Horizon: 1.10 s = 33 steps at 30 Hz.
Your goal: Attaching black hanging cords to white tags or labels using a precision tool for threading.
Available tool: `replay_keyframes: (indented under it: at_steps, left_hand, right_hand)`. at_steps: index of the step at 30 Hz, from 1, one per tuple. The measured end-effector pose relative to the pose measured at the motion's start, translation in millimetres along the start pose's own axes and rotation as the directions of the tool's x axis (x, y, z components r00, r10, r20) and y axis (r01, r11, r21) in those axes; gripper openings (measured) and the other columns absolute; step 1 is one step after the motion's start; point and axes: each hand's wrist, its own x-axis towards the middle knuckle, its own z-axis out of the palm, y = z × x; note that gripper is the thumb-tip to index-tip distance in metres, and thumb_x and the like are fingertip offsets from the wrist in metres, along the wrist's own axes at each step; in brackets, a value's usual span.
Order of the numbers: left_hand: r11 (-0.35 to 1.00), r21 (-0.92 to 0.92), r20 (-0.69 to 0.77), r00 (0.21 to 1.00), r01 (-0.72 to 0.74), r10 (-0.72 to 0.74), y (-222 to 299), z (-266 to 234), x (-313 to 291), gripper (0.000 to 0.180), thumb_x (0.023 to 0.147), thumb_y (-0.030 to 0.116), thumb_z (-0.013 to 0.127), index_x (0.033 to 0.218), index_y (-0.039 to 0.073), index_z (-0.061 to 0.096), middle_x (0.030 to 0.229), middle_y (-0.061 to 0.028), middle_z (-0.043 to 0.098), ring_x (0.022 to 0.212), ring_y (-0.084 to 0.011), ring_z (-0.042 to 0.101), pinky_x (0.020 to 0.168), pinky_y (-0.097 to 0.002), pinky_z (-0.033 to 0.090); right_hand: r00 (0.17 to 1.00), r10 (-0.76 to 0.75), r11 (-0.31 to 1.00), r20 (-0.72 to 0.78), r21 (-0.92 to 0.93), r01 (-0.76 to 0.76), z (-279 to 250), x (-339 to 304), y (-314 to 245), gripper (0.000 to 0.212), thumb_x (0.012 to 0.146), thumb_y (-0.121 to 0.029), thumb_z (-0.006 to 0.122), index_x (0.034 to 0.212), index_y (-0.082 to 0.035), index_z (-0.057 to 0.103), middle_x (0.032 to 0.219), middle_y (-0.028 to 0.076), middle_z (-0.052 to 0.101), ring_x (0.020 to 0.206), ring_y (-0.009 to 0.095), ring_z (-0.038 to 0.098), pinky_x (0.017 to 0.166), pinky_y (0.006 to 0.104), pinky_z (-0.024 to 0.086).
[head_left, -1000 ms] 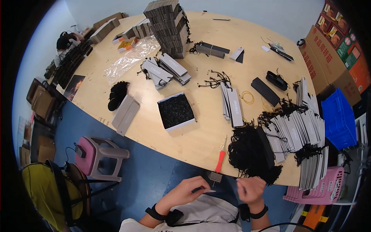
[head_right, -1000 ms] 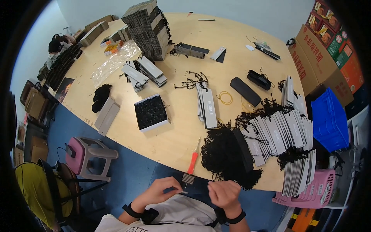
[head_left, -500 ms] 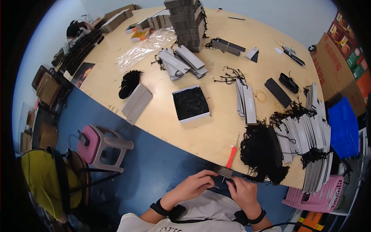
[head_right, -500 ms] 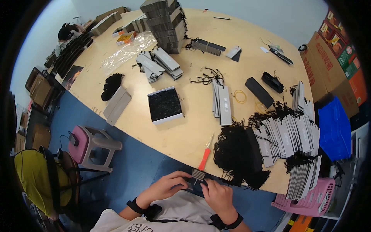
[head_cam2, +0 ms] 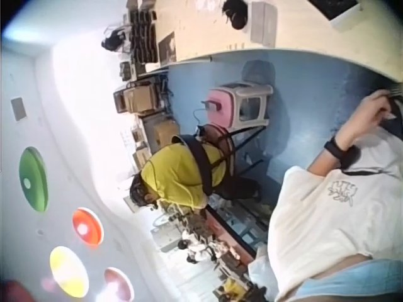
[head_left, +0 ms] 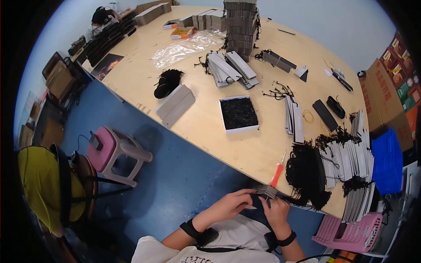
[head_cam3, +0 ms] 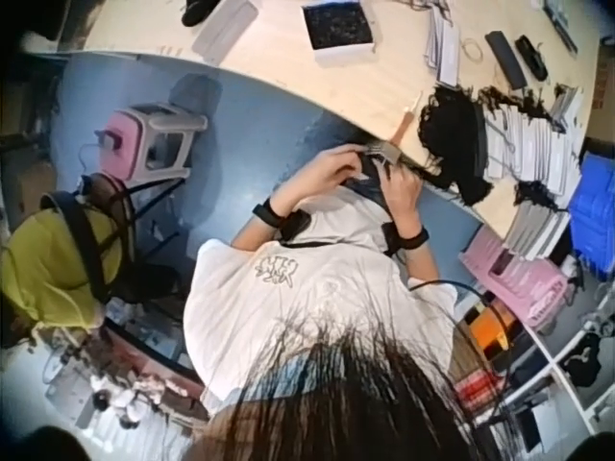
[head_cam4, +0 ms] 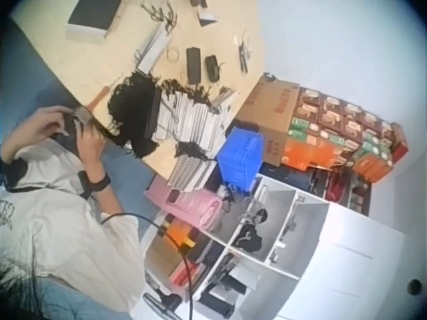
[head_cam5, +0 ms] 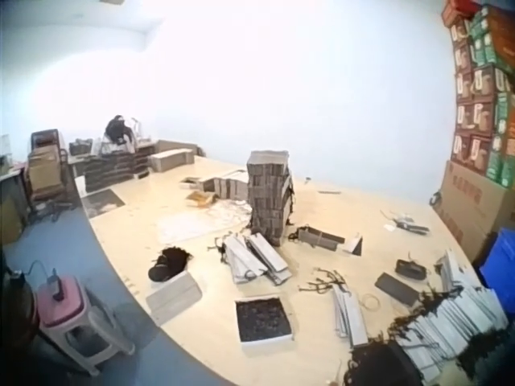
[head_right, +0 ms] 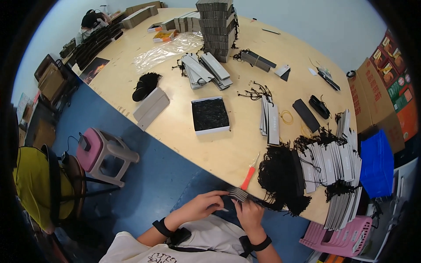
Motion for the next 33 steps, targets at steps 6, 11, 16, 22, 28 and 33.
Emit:
replay_keyframes:
  at_steps: [6,11,16,22,28,33]
  left_hand:
    - [0.999,0.007,-0.061,0.997,-0.052,0.052,-5,2,-6,0.015,0.083,-0.011,0.061,0.093,0.000,0.059,0.125,-0.0194,0.060,0.104,-0.0301,0.065,0.077,-0.0386,0.052]
    - [0.999,0.013,-0.067,0.996,-0.052,0.053,-3,2,-6,0.015,0.084,-0.010,0.061,0.094,0.001,0.057,0.123,-0.0188,0.060,0.099,-0.0318,0.066,0.076,-0.0385,0.051]
    - [0.998,0.005,-0.085,0.994,-0.063,0.064,-5,3,-6,0.015,0.085,-0.008,0.061,0.096,0.001,0.056,0.123,-0.0176,0.060,0.094,-0.0337,0.065,0.077,-0.0372,0.052]
    - [0.996,0.072,-0.129,0.990,-0.057,0.066,-5,2,-5,0.018,0.083,-0.009,0.062,0.096,0.001,0.055,0.105,-0.0143,0.060,0.090,-0.0355,0.063,0.076,-0.0384,0.051]
    - [0.997,0.068,-0.053,0.998,0.025,-0.022,11,-7,-3,0.016,0.084,-0.007,0.064,0.096,0.002,0.062,0.095,-0.0105,0.064,0.087,-0.0289,0.064,0.073,-0.0347,0.051]
    - [0.998,-0.058,-0.169,0.985,0.007,-0.017,29,4,3,0.014,0.084,-0.006,0.068,0.096,0.002,0.068,0.090,-0.0083,0.066,0.081,-0.0211,0.065,0.069,-0.0305,0.052]
  right_hand:
    - [0.996,0.015,0.999,0.083,0.029,-0.018,-22,-6,-3,0.025,0.081,-0.024,0.079,0.072,-0.006,0.064,0.063,0.009,0.062,0.053,0.028,0.061,0.049,0.0372,0.046]
    - [0.985,-0.029,1.000,0.171,0.009,0.028,-40,-3,-2,0.023,0.080,-0.019,0.078,0.070,-0.006,0.062,0.063,0.009,0.058,0.053,0.029,0.059,0.049,0.0381,0.045]
    - [0.986,-0.002,0.994,0.169,0.109,-0.017,-48,-10,9,0.019,0.079,-0.012,0.076,0.071,-0.005,0.061,0.066,0.010,0.057,0.055,0.030,0.059,0.049,0.0379,0.045]
    - [0.990,0.107,0.976,0.094,0.177,-0.123,-45,-12,12,0.016,0.078,-0.009,0.076,0.077,-0.003,0.062,0.068,0.011,0.059,0.054,0.030,0.058,0.049,0.0369,0.046]
    - [0.992,-0.009,0.980,0.126,0.199,-0.016,-39,-6,9,0.013,0.081,-0.010,0.074,0.084,-0.002,0.064,0.072,0.013,0.066,0.059,0.029,0.065,0.053,0.0363,0.051]
    - [0.991,-0.034,0.985,0.130,0.169,0.012,-59,8,4,0.006,0.082,-0.006,0.070,0.084,-0.003,0.066,0.070,0.012,0.066,0.059,0.028,0.065,0.053,0.0358,0.051]
